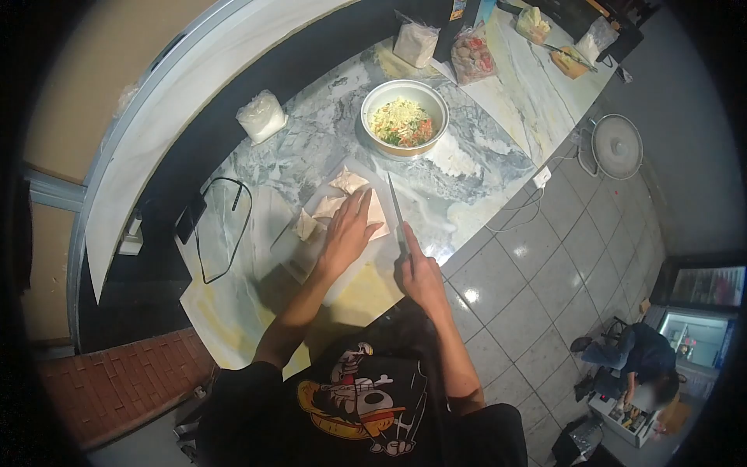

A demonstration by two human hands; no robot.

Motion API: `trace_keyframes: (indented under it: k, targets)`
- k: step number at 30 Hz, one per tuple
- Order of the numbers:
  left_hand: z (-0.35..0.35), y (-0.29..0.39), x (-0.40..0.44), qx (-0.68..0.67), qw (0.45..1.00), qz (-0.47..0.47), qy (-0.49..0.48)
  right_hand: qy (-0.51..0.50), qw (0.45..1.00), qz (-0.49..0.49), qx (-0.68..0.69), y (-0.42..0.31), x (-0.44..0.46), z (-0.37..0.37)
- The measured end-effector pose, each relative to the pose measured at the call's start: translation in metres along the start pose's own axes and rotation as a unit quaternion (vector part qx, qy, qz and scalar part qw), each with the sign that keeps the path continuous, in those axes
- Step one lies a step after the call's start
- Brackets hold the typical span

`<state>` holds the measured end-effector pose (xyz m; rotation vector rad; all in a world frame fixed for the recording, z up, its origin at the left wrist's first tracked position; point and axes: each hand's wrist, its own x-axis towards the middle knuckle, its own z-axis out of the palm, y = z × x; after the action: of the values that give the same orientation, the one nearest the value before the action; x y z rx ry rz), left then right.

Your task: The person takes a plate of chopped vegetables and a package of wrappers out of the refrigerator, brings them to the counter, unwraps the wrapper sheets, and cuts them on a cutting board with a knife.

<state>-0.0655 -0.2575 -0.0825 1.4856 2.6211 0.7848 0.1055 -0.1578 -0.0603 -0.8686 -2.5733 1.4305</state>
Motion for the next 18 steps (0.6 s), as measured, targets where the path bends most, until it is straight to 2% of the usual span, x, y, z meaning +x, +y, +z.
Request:
trace_keyframes:
  k: [2, 4, 8, 16, 18]
  targets:
    - [-0.004, 0.002, 0.008, 0.010, 1.000, -0.003, -0.007, 0.003, 1.000, 0.001, 0.003, -0.001, 0.002, -0.003]
    - [-0.007, 0.005, 0.013, 0.027, 0.997, -0.021, -0.072, 0.006, 1.000, 0.005, 0.007, -0.002, 0.002, -0.005]
    - [-0.003, 0.007, 0.016, 0.060, 0.997, 0.000, -0.043, 0.018, 1.000, -0.001, 0.013, -0.005, 0.003, -0.010]
    - [0.005, -0.002, 0.017, -0.043, 0.997, 0.055, -0.020, 0.032, 0.999, -0.008, 0.027, 0.005, 0.001, -0.004]
    - [0.008, -0.006, 0.017, -0.062, 0.997, 0.042, -0.029, 0.030, 0.999, -0.007, 0.017, 0.009, 0.002, 0.001]
